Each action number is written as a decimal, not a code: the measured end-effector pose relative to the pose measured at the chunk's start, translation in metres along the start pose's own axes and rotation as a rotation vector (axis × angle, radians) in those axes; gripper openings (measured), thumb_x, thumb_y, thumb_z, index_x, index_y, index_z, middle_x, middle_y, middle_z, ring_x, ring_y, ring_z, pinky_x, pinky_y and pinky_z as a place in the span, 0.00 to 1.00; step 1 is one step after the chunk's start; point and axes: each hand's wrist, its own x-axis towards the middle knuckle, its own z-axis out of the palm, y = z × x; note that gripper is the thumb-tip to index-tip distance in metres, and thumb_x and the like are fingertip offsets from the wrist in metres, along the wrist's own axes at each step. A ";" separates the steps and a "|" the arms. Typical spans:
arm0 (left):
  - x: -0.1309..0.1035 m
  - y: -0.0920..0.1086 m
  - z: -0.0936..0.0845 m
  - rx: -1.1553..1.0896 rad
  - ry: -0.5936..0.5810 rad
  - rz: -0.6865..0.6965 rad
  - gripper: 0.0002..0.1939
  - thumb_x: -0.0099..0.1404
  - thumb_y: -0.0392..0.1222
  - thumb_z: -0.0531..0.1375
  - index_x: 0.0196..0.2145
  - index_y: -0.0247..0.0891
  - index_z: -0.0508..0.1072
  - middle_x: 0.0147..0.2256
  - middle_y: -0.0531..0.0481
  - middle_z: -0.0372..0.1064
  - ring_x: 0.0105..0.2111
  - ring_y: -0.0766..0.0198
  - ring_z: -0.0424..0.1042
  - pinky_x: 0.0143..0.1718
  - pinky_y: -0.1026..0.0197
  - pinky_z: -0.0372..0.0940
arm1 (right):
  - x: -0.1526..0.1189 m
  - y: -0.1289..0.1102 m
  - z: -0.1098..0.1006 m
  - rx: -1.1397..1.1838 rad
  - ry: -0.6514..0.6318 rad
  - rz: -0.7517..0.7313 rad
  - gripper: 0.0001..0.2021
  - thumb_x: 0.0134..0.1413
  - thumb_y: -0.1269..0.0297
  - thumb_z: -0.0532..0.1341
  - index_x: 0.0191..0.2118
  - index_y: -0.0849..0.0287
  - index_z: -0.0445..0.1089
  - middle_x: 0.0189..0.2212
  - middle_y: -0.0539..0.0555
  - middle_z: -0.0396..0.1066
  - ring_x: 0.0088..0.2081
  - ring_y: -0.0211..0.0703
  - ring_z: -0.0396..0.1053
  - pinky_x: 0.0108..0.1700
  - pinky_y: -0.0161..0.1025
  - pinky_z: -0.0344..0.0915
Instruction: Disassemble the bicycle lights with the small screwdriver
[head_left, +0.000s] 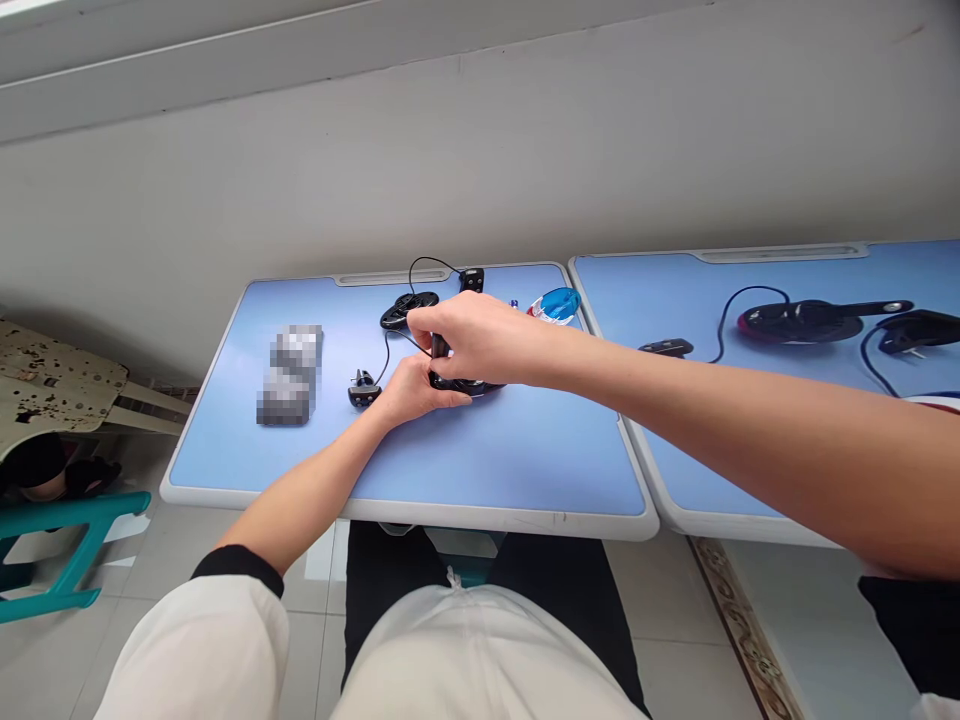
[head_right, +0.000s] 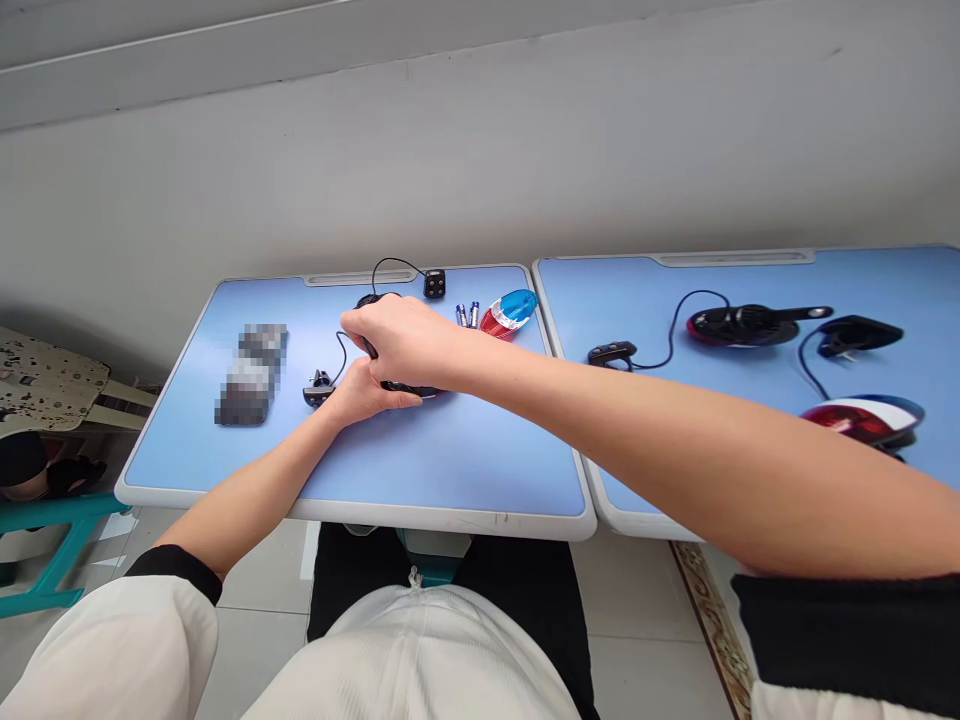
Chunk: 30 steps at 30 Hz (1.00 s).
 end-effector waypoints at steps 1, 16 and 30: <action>0.000 0.000 0.000 -0.006 0.010 0.013 0.15 0.48 0.48 0.69 0.29 0.34 0.75 0.27 0.52 0.70 0.32 0.59 0.70 0.32 0.61 0.64 | -0.002 0.001 -0.003 0.068 0.012 -0.002 0.07 0.42 0.76 0.60 0.29 0.58 0.63 0.23 0.48 0.63 0.25 0.34 0.55 0.27 0.35 0.47; 0.002 0.001 0.006 -0.097 0.077 0.017 0.25 0.47 0.44 0.69 0.44 0.34 0.75 0.42 0.45 0.73 0.44 0.56 0.71 0.49 0.56 0.64 | -0.083 0.068 0.021 1.011 0.497 0.495 0.15 0.49 0.57 0.65 0.25 0.56 0.57 0.21 0.47 0.60 0.18 0.29 0.48 0.20 0.33 0.45; 0.000 0.001 0.005 -0.021 0.061 0.119 0.20 0.49 0.43 0.68 0.40 0.34 0.76 0.38 0.46 0.71 0.40 0.58 0.70 0.46 0.57 0.64 | -0.050 0.025 0.004 0.459 0.465 0.240 0.10 0.47 0.73 0.59 0.23 0.56 0.56 0.16 0.43 0.57 0.20 0.32 0.54 0.24 0.34 0.50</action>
